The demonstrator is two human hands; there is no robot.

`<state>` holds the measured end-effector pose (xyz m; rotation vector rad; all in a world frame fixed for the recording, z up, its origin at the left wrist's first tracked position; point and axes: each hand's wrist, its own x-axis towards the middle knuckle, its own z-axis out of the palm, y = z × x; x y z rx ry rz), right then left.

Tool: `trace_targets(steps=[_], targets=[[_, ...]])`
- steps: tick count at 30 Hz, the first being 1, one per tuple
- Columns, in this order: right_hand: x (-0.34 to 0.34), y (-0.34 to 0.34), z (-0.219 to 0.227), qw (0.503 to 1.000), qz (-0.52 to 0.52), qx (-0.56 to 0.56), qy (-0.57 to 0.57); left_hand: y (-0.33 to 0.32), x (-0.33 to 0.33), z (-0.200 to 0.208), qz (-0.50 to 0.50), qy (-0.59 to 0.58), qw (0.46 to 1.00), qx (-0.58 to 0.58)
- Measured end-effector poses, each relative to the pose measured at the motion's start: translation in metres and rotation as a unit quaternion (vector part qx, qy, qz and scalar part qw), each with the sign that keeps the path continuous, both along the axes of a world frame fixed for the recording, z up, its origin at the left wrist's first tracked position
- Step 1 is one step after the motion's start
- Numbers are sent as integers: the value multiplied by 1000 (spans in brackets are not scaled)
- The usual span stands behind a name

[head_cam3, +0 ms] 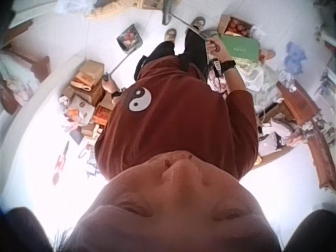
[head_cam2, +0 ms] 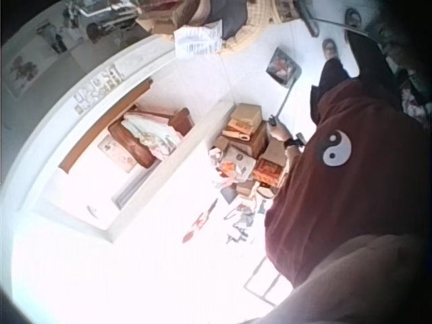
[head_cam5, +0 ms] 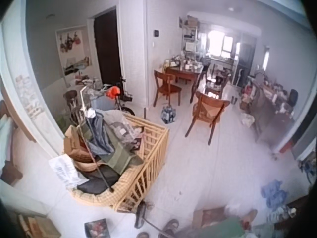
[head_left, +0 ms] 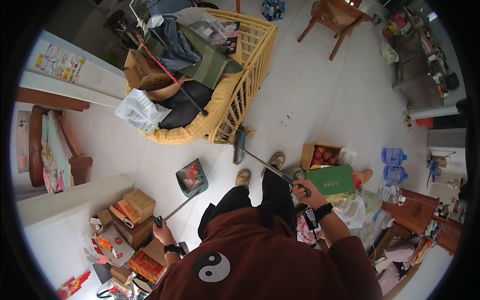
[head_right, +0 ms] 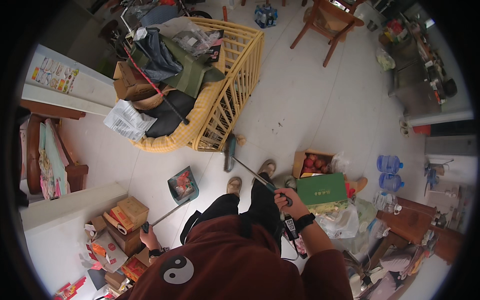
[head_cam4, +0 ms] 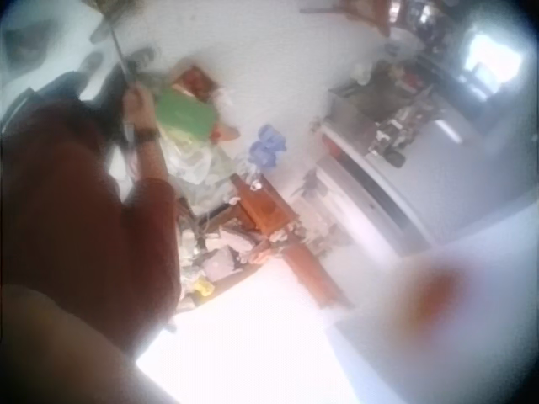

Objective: The person sweeps debris on a tiled floor using a broom and dustpan, moving from a cluttered living area into the kitchen. They gather scattered items into the dustpan and continue sweeping across multiple floor sections.

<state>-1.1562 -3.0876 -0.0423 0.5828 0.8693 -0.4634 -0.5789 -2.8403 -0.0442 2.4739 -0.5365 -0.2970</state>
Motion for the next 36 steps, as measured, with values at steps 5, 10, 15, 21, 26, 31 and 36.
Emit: trace_targets(steps=[5, 10, 15, 21, 26, 31, 36], targets=[[-92, -64, -2, 996, 28, 43, 75, -22, -44, 6, 16, -13, 1000, -4], [-161, -122, 14, 984, 67, -35, 158, -50, -125, 1, 109, -15, 994, -14], [-179, -141, 27, 963, 176, -124, 163, -75, -208, -2, 258, 33, 959, -112], [-178, -185, -25, 988, 98, 23, -115, -97, -270, 7, 299, 58, 943, -134], [-182, -218, -102, 988, 10, -1, -155, -124, -299, 7, 301, 64, 946, -100], [-258, -246, -111, 995, 21, -20, -97, -141, -312, -2, 258, 68, 960, -78], [-309, -281, -84, 994, -41, 36, -92, -153, -324, -11, 311, 66, 946, -63]])
